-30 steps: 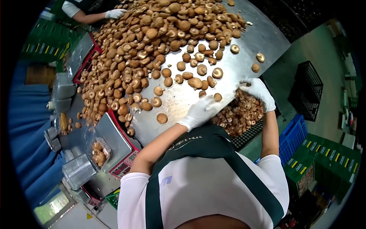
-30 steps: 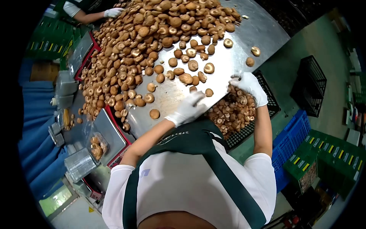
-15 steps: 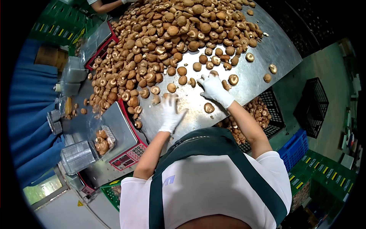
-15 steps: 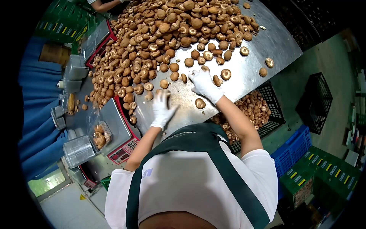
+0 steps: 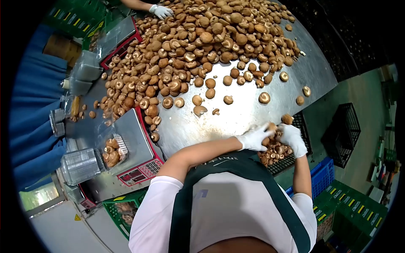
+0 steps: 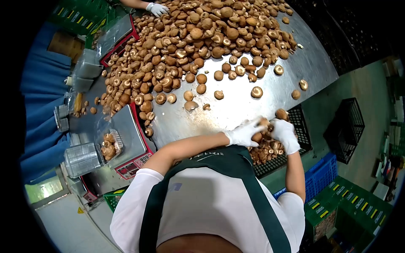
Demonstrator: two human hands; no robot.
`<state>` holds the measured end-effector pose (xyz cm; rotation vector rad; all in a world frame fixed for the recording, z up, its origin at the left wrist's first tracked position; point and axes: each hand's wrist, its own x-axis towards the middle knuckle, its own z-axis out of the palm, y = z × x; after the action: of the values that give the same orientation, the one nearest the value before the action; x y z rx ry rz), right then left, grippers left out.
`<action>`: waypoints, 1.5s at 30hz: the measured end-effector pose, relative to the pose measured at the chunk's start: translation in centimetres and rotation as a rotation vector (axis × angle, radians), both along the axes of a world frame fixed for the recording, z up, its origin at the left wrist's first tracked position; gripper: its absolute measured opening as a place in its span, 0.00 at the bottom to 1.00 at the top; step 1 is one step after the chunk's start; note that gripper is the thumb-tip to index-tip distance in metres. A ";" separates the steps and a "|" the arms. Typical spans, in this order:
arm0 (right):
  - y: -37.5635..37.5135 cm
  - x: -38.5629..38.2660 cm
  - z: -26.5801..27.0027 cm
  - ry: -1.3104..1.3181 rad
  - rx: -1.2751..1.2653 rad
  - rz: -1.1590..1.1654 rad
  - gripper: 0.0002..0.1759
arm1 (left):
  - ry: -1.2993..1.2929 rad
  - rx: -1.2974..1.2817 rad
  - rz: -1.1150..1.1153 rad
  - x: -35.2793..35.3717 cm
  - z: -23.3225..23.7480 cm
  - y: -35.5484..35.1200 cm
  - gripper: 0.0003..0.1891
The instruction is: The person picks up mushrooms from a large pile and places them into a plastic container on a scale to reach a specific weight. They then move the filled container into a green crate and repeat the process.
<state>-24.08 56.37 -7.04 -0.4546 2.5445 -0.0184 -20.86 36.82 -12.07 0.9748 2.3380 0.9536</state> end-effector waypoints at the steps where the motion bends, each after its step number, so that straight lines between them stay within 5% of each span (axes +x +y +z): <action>1: 1.0 -0.7 0.7 -0.100 0.126 -0.033 0.19 | -0.101 0.106 -0.029 -0.4 -0.4 0.5 0.42; 5: 1.5 -2.4 1.5 -0.088 0.194 -0.185 0.19 | -0.158 0.357 0.080 -1.6 -1.0 -0.2 0.31; 8: -0.8 -3.9 0.6 0.060 -0.092 -0.204 0.19 | -0.063 0.397 0.320 -3.0 -1.8 -4.1 0.23; 10: -4.0 -5.1 2.3 0.068 -0.195 -0.179 0.20 | -0.083 0.352 0.554 -4.0 -0.7 -8.3 0.22; 13: -7.8 -8.1 1.9 0.141 -0.403 -0.094 0.21 | 0.215 0.168 0.868 -5.6 0.5 -15.0 0.22; 18: -14.2 -16.0 3.8 0.129 -0.578 -0.147 0.26 | 0.500 -0.158 1.092 -10.5 3.1 -26.0 0.29; 20: -16.7 -19.7 4.1 0.430 -0.756 -0.010 0.28 | 0.542 -0.183 1.111 -13.0 4.6 -28.7 0.32; 24: -20.1 -29.9 5.8 0.598 -0.615 -0.142 0.35 | 0.528 -0.304 1.053 -19.4 6.8 -30.6 0.39; 28: -20.2 -37.0 7.4 0.610 -0.642 -0.455 0.44 | 0.481 -0.175 0.944 -25.6 8.5 -29.0 0.45; 30: -19.5 -40.3 4.7 0.517 -0.722 -0.437 0.46 | 0.418 -0.144 0.891 -28.6 9.1 -27.5 0.46; 38: -21.4 -38.8 -0.1 0.447 -0.747 -0.429 0.43 | 0.139 -0.493 0.625 -36.9 10.6 -24.1 0.56; 44: -22.8 -33.3 -0.5 0.374 -0.889 -0.279 0.35 | 0.240 -0.509 0.562 -31.7 10.4 -23.6 0.50; 45: -23.6 -31.6 -1.9 0.548 -0.870 -0.260 0.31 | 0.336 -0.489 0.564 -30.2 9.8 -23.3 0.49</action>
<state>-55.72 32.81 -8.90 -0.4781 3.0054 -1.2885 -51.04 13.49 -2.31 0.2926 3.0075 0.3568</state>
